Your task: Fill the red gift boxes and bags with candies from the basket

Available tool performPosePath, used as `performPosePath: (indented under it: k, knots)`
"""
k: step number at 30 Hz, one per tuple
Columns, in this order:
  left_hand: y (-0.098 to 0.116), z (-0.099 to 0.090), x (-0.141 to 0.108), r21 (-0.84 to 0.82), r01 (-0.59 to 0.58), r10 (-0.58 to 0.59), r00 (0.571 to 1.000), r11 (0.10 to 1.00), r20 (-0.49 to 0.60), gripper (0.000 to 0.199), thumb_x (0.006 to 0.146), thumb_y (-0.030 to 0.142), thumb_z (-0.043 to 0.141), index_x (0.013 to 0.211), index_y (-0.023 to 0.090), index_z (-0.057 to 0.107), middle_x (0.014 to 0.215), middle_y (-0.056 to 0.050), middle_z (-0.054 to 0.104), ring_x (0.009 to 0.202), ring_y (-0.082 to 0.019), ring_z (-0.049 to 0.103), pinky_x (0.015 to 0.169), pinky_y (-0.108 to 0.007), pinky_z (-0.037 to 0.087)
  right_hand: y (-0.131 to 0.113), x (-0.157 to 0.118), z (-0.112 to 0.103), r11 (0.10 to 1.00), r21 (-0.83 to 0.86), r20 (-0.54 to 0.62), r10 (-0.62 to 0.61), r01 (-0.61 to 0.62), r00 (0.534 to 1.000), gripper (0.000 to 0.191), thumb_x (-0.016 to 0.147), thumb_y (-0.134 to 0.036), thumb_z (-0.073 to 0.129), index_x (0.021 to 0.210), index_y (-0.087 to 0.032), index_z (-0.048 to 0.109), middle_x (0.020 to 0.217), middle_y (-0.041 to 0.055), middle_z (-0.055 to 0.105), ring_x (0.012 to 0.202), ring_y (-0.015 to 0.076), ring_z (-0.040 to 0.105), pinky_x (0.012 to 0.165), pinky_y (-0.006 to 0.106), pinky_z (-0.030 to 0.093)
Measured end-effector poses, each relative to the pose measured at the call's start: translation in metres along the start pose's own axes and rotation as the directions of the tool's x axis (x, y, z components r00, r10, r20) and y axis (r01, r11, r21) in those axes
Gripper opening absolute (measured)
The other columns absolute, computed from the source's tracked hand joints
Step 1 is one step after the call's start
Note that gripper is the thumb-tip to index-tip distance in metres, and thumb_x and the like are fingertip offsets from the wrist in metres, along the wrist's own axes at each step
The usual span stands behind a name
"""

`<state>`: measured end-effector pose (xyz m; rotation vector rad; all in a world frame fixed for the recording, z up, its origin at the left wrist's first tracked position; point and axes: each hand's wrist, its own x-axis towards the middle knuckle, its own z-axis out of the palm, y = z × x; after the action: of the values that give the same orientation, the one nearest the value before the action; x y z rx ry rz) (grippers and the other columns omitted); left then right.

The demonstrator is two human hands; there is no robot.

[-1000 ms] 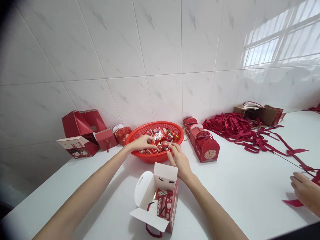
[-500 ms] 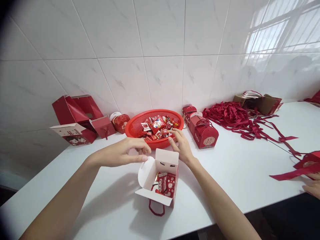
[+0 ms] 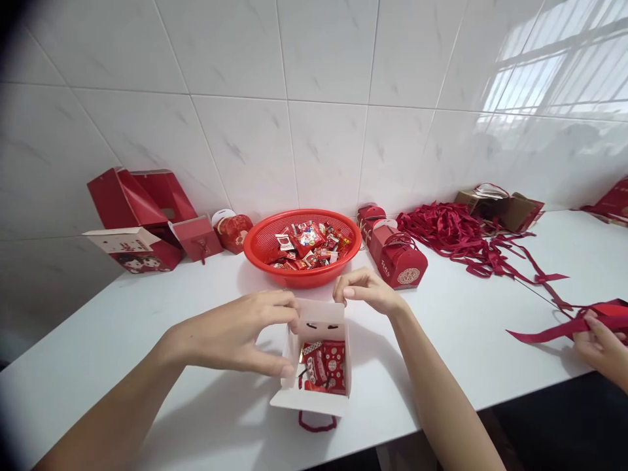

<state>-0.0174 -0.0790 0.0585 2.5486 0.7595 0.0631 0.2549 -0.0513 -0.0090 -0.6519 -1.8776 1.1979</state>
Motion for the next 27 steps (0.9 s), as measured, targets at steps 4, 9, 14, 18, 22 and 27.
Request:
performPosePath:
  k: [4, 9, 14, 18, 22, 27]
  knots:
    - [0.005, 0.001, -0.002, -0.012, -0.032, 0.032, 0.999, 0.999, -0.002, 0.042, 0.071, 0.059, 0.079, 0.095, 0.026, 0.071, 0.098, -0.003, 0.066, 0.089, -0.023, 0.061, 0.074, -0.029, 0.044, 0.003, 0.001, 0.002, 0.998, 0.061, 0.108, 0.012, -0.019, 0.994, 0.05, 0.078, -0.066, 0.069, 0.07, -0.017, 0.074, 0.069, 0.0041, 0.065, 0.062, 0.0168, 0.058, 0.063, 0.032, 0.049]
    - [0.014, 0.001, -0.008, -0.03, -0.12, 0.121, 0.992, 0.992, 0.034, 0.047, 0.068, 0.064, 0.078, 0.093, 0.025, 0.07, 0.097, -0.003, 0.067, 0.089, -0.024, 0.061, 0.078, -0.03, 0.044, 0.014, 0.002, 0.003, 0.984, 0.176, 0.158, -0.043, 0.015, 0.987, 0.044, 0.073, -0.058, 0.079, 0.076, -0.014, 0.077, 0.07, 0.0044, 0.066, 0.062, 0.0142, 0.056, 0.06, 0.027, 0.045]
    - [0.011, 0.001, -0.003, 0.141, 0.046, -0.036, 0.996, 0.989, -0.078, 0.022, 0.089, 0.04, 0.062, 0.081, 0.019, 0.064, 0.084, -0.002, 0.062, 0.082, -0.02, 0.057, 0.077, -0.031, 0.04, 0.018, 0.003, 0.005, 0.968, 0.251, 0.209, -0.067, 0.013, 0.976, 0.03, 0.072, -0.042, 0.085, 0.081, -0.014, 0.079, 0.071, 0.004, 0.067, 0.064, 0.0126, 0.056, 0.062, 0.025, 0.044]
    - [0.006, 0.004, 0.003, 0.188, 0.124, -0.108, 0.99, 0.974, -0.094, 0.022, 0.085, 0.04, 0.066, 0.083, 0.019, 0.059, 0.087, -0.002, 0.058, 0.08, -0.02, 0.054, 0.07, -0.03, 0.038, 0.018, 0.003, 0.004, 0.974, 0.223, 0.33, -0.035, -0.042, 0.943, 0.032, 0.074, -0.042, 0.084, 0.087, -0.013, 0.081, 0.071, 0.0045, 0.066, 0.063, 0.0126, 0.055, 0.061, 0.026, 0.044]
    - [0.005, 0.006, 0.005, 0.187, 0.182, -0.179, 0.983, 0.965, -0.036, 0.024, 0.082, 0.039, 0.066, 0.091, 0.02, 0.055, 0.095, -0.002, 0.056, 0.079, -0.02, 0.055, 0.063, -0.029, 0.036, 0.019, 0.003, 0.003, 0.982, 0.175, 0.438, -0.018, -0.065, 0.899, 0.041, 0.073, -0.048, 0.084, 0.093, -0.013, 0.081, 0.067, 0.0024, 0.062, 0.061, 0.0118, 0.053, 0.062, 0.026, 0.043]
    - [0.005, 0.006, 0.004, 0.159, 0.242, -0.248, 0.969, 0.957, 0.018, 0.039, 0.075, 0.043, 0.072, 0.1, 0.021, 0.053, 0.105, -0.004, 0.058, 0.084, -0.022, 0.059, 0.065, -0.03, 0.04, 0.018, 0.003, 0.007, 0.975, 0.202, 0.502, -0.024, -0.09, 0.865, 0.047, 0.07, -0.049, 0.086, 0.101, -0.015, 0.081, 0.068, 0.0022, 0.063, 0.062, 0.0125, 0.056, 0.066, 0.027, 0.045]
